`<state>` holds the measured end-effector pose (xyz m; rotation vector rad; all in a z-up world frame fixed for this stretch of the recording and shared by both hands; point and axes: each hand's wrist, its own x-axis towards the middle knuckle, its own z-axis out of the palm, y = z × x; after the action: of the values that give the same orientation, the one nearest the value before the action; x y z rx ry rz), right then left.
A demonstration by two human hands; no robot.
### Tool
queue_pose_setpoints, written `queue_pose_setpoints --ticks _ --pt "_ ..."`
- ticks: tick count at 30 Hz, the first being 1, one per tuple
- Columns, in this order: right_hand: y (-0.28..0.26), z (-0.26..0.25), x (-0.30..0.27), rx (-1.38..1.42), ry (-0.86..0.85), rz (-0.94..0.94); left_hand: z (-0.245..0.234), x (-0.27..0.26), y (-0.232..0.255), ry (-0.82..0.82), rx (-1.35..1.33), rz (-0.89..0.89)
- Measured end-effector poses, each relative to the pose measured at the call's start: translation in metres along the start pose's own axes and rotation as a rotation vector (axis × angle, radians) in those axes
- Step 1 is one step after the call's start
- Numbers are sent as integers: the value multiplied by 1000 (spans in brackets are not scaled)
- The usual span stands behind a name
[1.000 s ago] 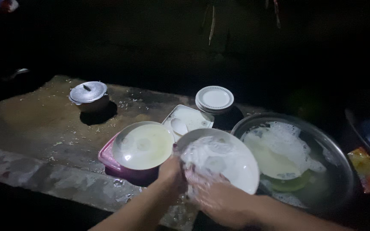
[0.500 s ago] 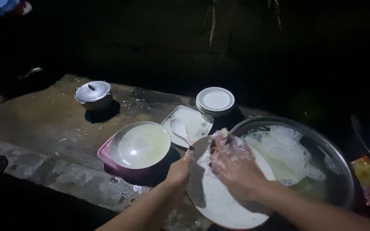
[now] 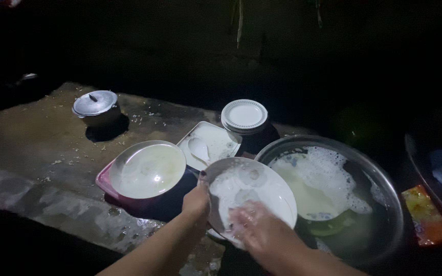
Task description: The person washes several plates, a bowl, and a spoon by hand using a sponge and soapy water in a basin.
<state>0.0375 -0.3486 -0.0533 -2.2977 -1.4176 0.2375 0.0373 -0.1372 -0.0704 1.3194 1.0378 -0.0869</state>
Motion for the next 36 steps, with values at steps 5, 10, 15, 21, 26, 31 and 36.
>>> queue_pose_setpoints --ticks 5,10,15,21,26,31,36 --pt "40 -4 -12 -341 -42 279 11 -26 18 -86 -122 -25" --pt "98 4 -26 -151 225 772 34 -26 25 -93 27 -12" --pt "173 41 -76 -42 37 763 53 -26 29 -285 -14 -58" --pt "240 80 -104 142 117 772 65 -13 33 -508 39 -13" --pt "258 94 -109 170 99 739 47 1 21 -525 26 -63" --pt "272 89 -109 244 205 612 17 6 10 -419 10 -153" --pt "266 92 -90 140 74 720 -10 6 6 -346 -61 -190"
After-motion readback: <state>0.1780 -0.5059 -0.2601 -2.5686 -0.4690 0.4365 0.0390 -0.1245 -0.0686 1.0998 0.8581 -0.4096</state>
